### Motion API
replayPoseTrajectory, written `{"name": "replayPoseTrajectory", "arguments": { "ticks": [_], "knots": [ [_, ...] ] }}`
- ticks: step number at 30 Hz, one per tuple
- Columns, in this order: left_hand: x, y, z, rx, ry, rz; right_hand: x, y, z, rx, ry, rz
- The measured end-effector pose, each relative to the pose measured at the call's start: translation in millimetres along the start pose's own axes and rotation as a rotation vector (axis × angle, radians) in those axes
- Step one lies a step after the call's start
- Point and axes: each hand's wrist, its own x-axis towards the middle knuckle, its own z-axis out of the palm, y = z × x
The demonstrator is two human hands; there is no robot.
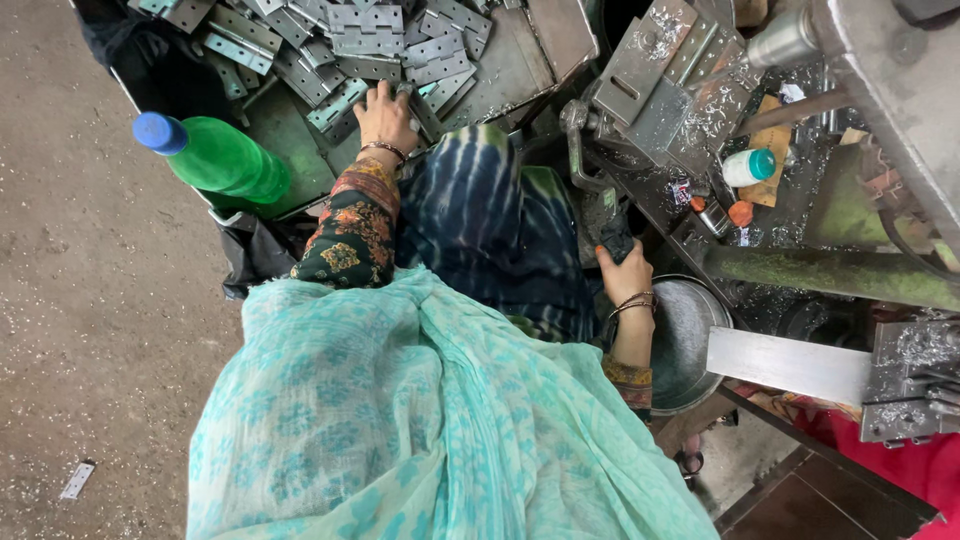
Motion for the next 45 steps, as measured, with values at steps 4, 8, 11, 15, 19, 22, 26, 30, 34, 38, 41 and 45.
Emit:
{"name": "replayPoseTrajectory", "arguments": {
  "ticks": [4,8,11,15,19,22,26,30,34,38,41,45],
  "knots": [
    [-0.9,-5.4,-9.2,0.033,0.042,0.098,5.0,8.2,2.1,-0.066,0.064,-0.126],
    [10.5,-7.2,-15.6,0.027,-0.003,0.080,13.1,16.5,7.4,-0.086,0.069,-0.118],
    [24.8,-16.7,-25.6,-0.024,-0.027,0.037,13.6,15.3,7.5,-0.114,0.027,-0.067],
    [33.5,-36.0,-30.0,-0.231,0.165,0.274,7.2,13.1,7.4,-0.120,-0.004,-0.030],
    [34.4,-48.9,-36.7,-0.273,0.152,0.205,11.6,8.4,7.0,-0.129,-0.009,-0.014],
    [28.7,-46.5,-41.1,-0.257,0.104,0.164,9.1,15.7,8.1,-0.099,-0.015,-0.030],
    [27.1,-16.8,-71.3,-0.280,0.119,0.269,16.9,16.9,13.6,-0.135,-0.014,-0.023],
    [18.8,52.9,-132.4,-0.358,0.270,0.471,21.0,20.9,14.8,-0.152,-0.041,-0.063],
    [11.8,160.0,-194.1,-0.376,0.419,0.742,16.8,17.6,13.2,-0.133,-0.044,-0.054],
    [-6.6,266.0,-195.9,-0.146,0.533,1.068,10.6,10.8,5.4,-0.121,-0.034,-0.062],
    [-22.3,323.7,-152.8,-0.097,0.225,1.252,3.6,4.5,4.0,-0.116,-0.039,-0.025],
    [-31.2,344.3,-83.9,0.070,0.114,1.380,-2.3,-0.5,-2.4,-0.114,-0.044,0.009]
  ]
}}
